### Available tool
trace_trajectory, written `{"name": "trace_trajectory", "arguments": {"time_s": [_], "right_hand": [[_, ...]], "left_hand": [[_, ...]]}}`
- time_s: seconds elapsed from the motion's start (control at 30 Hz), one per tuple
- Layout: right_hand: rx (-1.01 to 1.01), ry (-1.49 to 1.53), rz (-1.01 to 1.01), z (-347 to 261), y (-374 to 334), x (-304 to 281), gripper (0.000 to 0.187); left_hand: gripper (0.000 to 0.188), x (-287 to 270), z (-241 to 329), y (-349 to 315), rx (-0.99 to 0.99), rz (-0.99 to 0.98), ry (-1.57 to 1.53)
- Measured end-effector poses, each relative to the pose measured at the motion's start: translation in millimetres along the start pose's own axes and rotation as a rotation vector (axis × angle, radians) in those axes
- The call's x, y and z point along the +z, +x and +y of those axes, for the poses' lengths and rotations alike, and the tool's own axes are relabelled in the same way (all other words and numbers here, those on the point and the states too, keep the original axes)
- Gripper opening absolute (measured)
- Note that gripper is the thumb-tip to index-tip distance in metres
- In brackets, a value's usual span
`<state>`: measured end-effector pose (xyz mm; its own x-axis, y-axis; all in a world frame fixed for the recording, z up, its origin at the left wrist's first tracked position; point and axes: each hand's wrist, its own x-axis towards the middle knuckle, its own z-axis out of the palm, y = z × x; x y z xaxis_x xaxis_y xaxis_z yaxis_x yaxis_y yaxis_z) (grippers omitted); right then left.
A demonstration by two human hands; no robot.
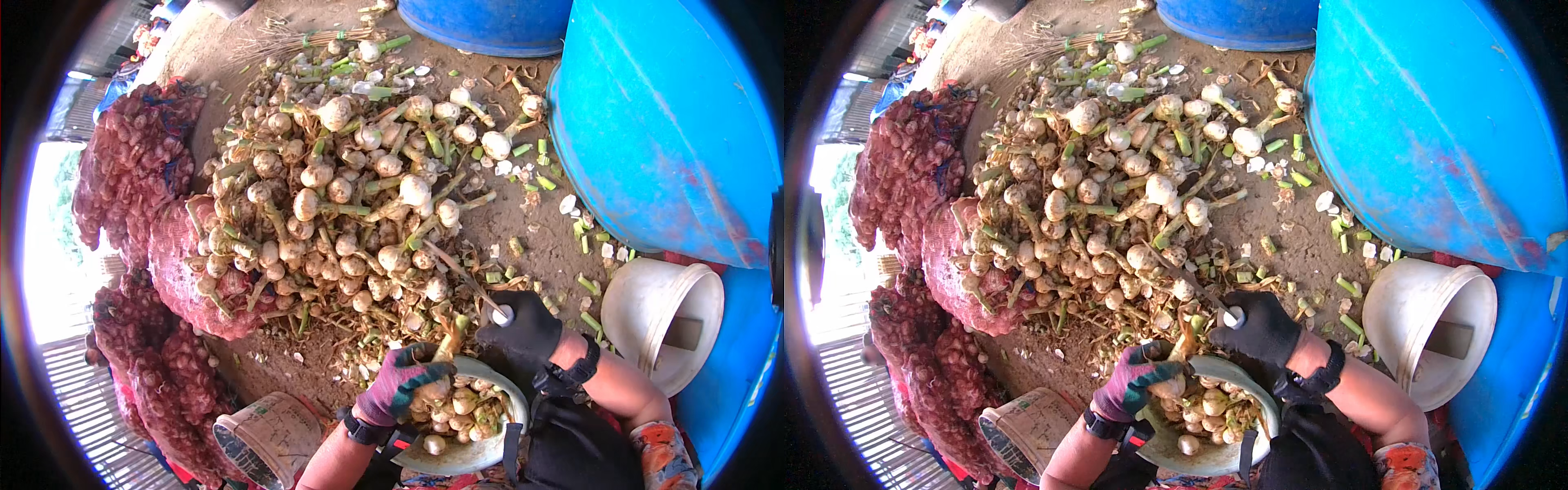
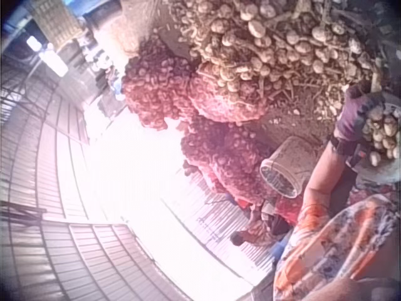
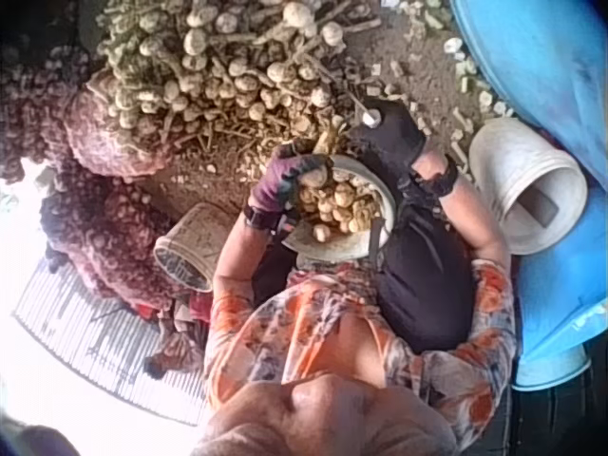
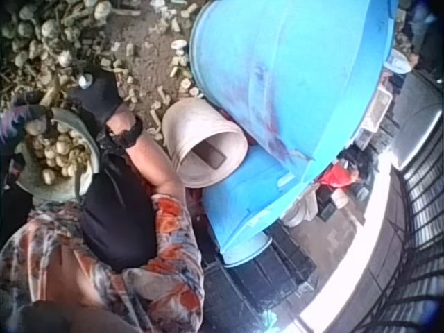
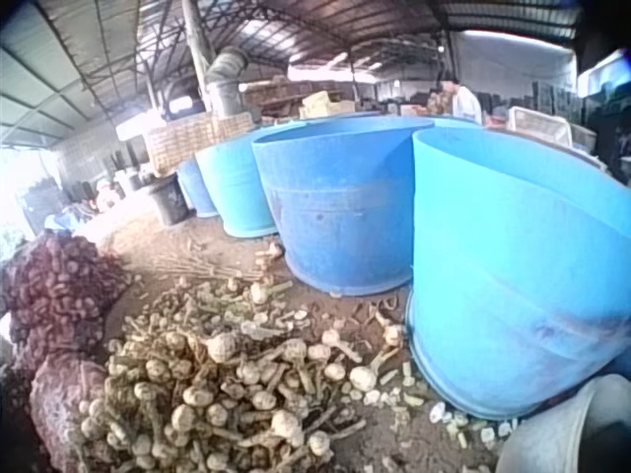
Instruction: The person sits on the ground and uses a knife to trim the roots and stems off individual garlic bulbs. They pick up garlic from a large pile, cut the unwanted parts, and place the trimmed bulbs into a white bucket. The process is repetitive, with the person handling the garlic one at a time.
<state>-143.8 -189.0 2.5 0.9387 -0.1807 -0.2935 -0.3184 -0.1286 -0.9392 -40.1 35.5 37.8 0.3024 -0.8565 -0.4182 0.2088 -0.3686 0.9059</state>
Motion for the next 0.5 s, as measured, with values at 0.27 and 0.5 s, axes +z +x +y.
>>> {"name": "trace_trajectory", "arguments": {"time_s": [0.27, 0.5], "right_hand": [[0.293, -0.401, -0.387, 37.2, -26.7, 10.1, 0.025], [0.363, -0.154, -0.065, 55.1, -12.4, -8.6, 0.027]], "left_hand": [[0.054, -3.7, 27.9, -7.9, -0.210, -0.155, -0.435], [0.060, -28.7, 15.2, 54.4, 0.025, -0.018, 0.944]]}}
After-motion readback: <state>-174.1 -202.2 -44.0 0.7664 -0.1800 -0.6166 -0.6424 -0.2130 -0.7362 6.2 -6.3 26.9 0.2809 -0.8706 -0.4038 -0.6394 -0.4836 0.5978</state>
